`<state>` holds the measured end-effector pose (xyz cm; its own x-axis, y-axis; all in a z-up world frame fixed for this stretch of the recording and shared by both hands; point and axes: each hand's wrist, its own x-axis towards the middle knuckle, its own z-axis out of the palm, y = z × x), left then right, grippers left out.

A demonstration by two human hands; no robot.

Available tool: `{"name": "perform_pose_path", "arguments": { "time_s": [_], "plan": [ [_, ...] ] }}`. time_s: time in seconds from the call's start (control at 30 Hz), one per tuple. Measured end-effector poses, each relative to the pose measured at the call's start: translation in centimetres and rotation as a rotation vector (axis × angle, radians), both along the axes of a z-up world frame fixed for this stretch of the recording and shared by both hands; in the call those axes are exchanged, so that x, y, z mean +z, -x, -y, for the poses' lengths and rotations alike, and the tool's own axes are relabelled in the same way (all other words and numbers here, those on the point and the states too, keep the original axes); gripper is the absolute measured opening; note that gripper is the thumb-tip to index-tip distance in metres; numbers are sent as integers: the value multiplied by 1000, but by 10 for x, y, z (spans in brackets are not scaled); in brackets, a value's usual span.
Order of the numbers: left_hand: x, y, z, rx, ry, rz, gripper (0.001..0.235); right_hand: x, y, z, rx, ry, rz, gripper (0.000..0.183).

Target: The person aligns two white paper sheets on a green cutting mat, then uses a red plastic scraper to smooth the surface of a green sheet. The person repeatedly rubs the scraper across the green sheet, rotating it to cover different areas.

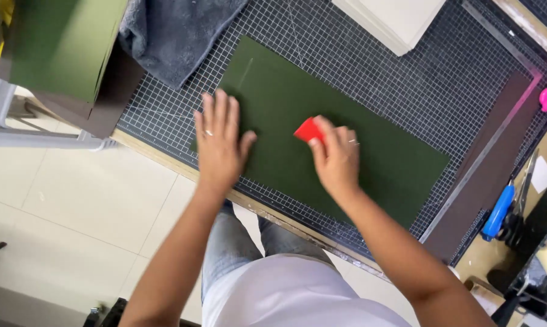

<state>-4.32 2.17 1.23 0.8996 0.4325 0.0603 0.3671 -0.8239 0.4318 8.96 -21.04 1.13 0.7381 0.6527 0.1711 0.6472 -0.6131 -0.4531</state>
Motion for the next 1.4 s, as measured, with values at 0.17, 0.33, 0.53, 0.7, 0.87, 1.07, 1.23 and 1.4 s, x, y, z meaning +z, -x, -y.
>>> {"name": "perform_pose_path", "arguments": {
  "time_s": [0.17, 0.33, 0.53, 0.7, 0.87, 1.07, 1.23, 1.4],
  "plan": [
    [-28, 47, 63, -342, -39, 35, 76, -23, -16, -32, 68, 111, 340, 42],
    [-28, 66, 65, -416, -59, 25, 71, -24, -19, -38, -84, 95, 423, 39],
    [-25, 67, 60, -453, -13, 13, 72, -20, 5, -36, -18, 171, 350, 38],
    [-27, 70, 59, -479, 14, -8, 73, -12, 10, -46, -158, 138, 304, 38],
    [-27, 72, 54, -502, 14, 11, 73, -21, 21, -44, -95, 179, 292, 36],
    [-14, 77, 44, -571, -23, 67, 64, -4, -6, -72, -146, 80, 110, 43],
    [-26, 79, 42, -560, 14, 79, 63, 7, 57, -90, 74, 153, 157, 60],
    [-18, 83, 41, -596, -9, 21, 66, -18, -35, -101, -113, 128, 261, 34]
  ]
}}
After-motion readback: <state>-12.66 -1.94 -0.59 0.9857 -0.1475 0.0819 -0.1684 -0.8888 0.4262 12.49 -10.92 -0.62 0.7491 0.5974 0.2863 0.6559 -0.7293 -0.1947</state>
